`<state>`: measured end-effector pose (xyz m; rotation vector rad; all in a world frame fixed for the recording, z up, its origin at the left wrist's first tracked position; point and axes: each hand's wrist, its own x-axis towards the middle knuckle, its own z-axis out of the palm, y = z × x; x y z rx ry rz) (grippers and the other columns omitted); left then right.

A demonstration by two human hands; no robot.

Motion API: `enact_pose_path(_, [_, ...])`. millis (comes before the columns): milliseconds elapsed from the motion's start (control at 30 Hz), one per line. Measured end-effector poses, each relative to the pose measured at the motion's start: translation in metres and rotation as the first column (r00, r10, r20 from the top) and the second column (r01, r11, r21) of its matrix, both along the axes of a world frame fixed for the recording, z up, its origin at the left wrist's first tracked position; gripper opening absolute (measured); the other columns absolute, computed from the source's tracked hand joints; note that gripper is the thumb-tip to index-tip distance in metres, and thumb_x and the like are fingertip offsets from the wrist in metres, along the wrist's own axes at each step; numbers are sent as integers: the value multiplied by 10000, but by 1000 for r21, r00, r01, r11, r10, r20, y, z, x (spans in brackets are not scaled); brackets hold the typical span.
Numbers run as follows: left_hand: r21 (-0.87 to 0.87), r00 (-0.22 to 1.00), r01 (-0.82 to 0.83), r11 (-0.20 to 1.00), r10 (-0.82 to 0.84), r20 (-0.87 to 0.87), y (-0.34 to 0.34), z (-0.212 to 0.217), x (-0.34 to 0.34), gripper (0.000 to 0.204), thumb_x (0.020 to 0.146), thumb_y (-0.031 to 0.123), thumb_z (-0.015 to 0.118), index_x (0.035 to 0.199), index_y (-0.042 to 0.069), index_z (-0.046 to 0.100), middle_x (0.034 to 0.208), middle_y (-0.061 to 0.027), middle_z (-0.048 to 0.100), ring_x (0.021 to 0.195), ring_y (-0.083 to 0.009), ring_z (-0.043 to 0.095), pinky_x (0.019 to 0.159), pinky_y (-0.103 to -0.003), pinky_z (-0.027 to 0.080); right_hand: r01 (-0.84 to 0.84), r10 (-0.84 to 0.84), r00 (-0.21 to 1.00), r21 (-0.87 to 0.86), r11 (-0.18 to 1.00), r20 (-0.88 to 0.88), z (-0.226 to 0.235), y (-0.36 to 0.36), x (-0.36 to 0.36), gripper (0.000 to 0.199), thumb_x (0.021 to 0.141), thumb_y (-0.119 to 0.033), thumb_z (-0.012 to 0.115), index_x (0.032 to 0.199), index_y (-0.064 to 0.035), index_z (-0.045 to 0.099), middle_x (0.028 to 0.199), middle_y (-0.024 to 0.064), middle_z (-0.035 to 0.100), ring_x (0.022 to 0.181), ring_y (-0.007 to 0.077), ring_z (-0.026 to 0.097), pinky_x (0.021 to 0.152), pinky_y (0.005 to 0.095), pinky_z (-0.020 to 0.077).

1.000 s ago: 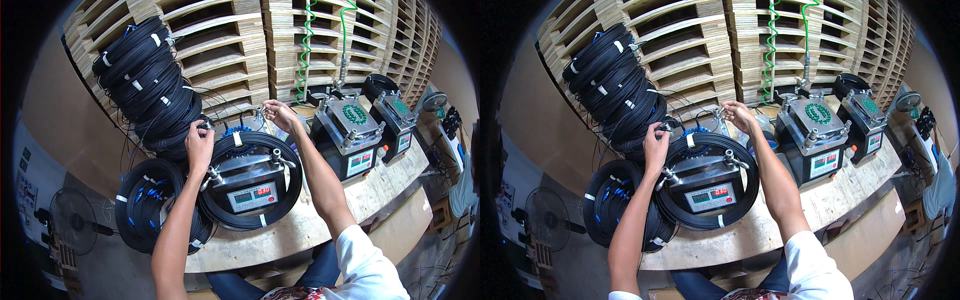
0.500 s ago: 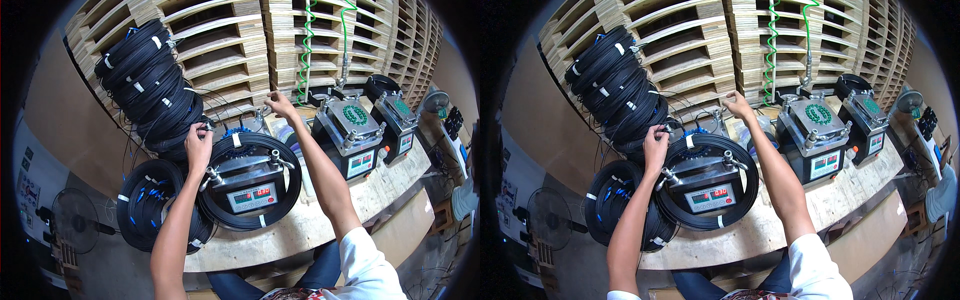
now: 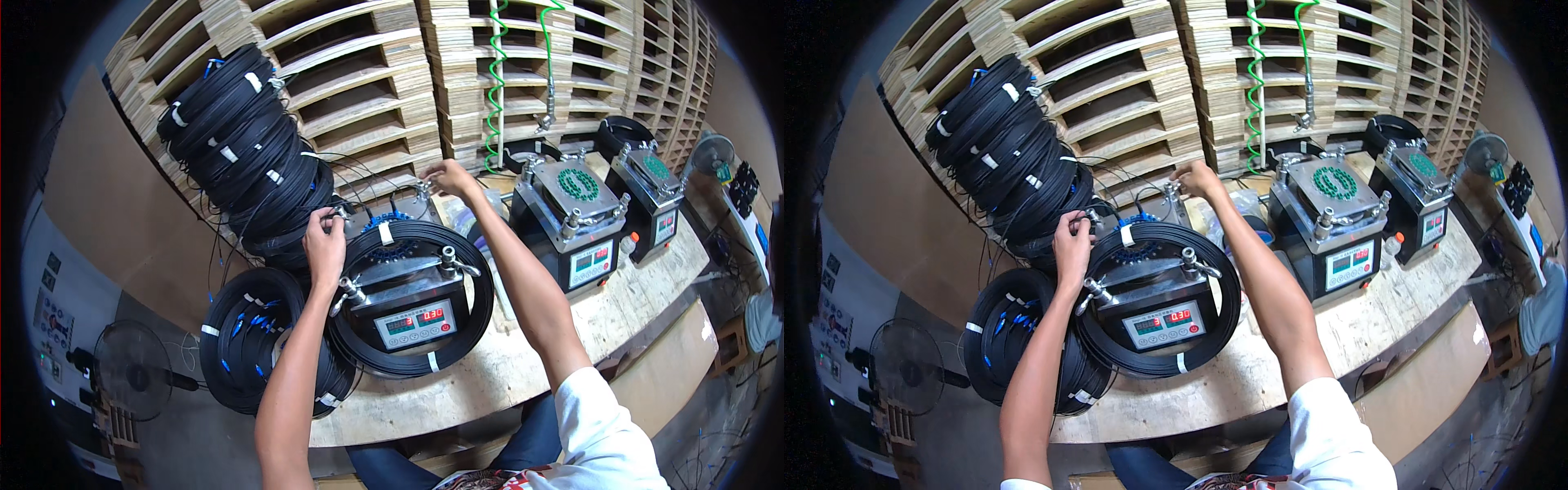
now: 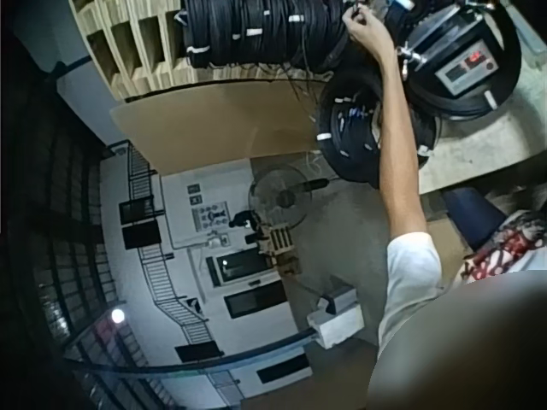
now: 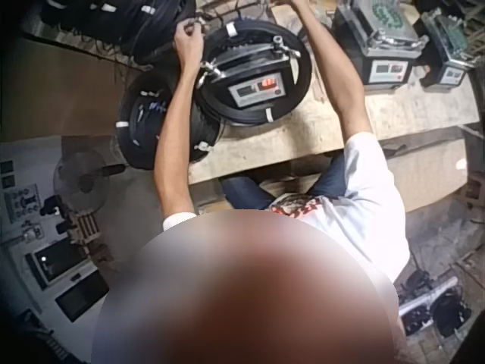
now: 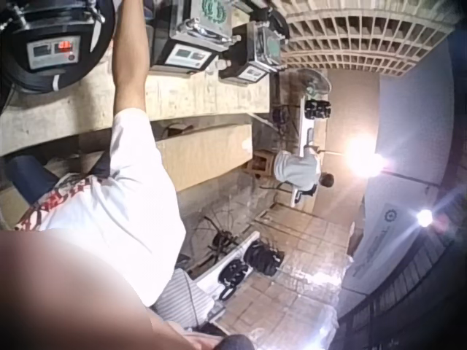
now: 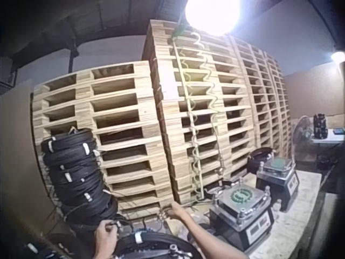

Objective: Seal the plastic covering on coils of wire using a circular heat-sealing machine.

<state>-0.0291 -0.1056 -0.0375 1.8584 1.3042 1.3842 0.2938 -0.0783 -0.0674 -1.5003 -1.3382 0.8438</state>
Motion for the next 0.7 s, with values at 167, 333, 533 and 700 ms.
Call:
enact_pose_path(167, [45, 999, 0, 999, 2, -48, 3, -1, -8, 326, 904, 232, 676, 1131, 1, 637, 854, -112, 678, 853, -263, 660, 834, -380, 492, 96, -146, 888, 136, 986, 435, 30, -37, -42, 546, 890, -532, 668, 1065, -22, 750, 993, 235, 729, 890, 335, 728, 779, 395, 569])
enact_pose_path(333, [35, 999, 35, 999, -34, -25, -10, 10, 5, 551, 911, 463, 691, 1191, -4, 609, 926, -141, 638, 901, -266, 624, 854, -383, 479, 186, -403, 736, 410, 893, 544, 4, -34, -57, 284, 821, -214, 767, 929, 41, 701, 872, 293, 672, 867, 453, 667, 785, 484, 538])
enact_pose_path(533, [25, 999, 44, 999, -44, 19, -11, 11, 4, 633, 970, 569, 546, 1221, -11, 579, 965, -169, 652, 954, -305, 638, 862, -413, 478, 15, -139, 850, 240, 971, 508, -8, -23, -53, 550, 883, -258, 648, 1398, -147, 488, 1239, 219, 649, 1196, 401, 588, 993, 519, 459])
enact_pose_path(700, [-224, 989, 68, 972, -35, 147, -5, 12, 7, 706, 993, 640, 410, 1277, 7, 541, 1103, -222, 663, 1058, -349, 635, 922, -424, 471, -204, 63, 878, 251, 946, 475, -8, -9, -30, 359, 842, -117, 587, 1179, -51, 693, 1055, 248, 711, 1023, 366, 687, 927, 412, 516])
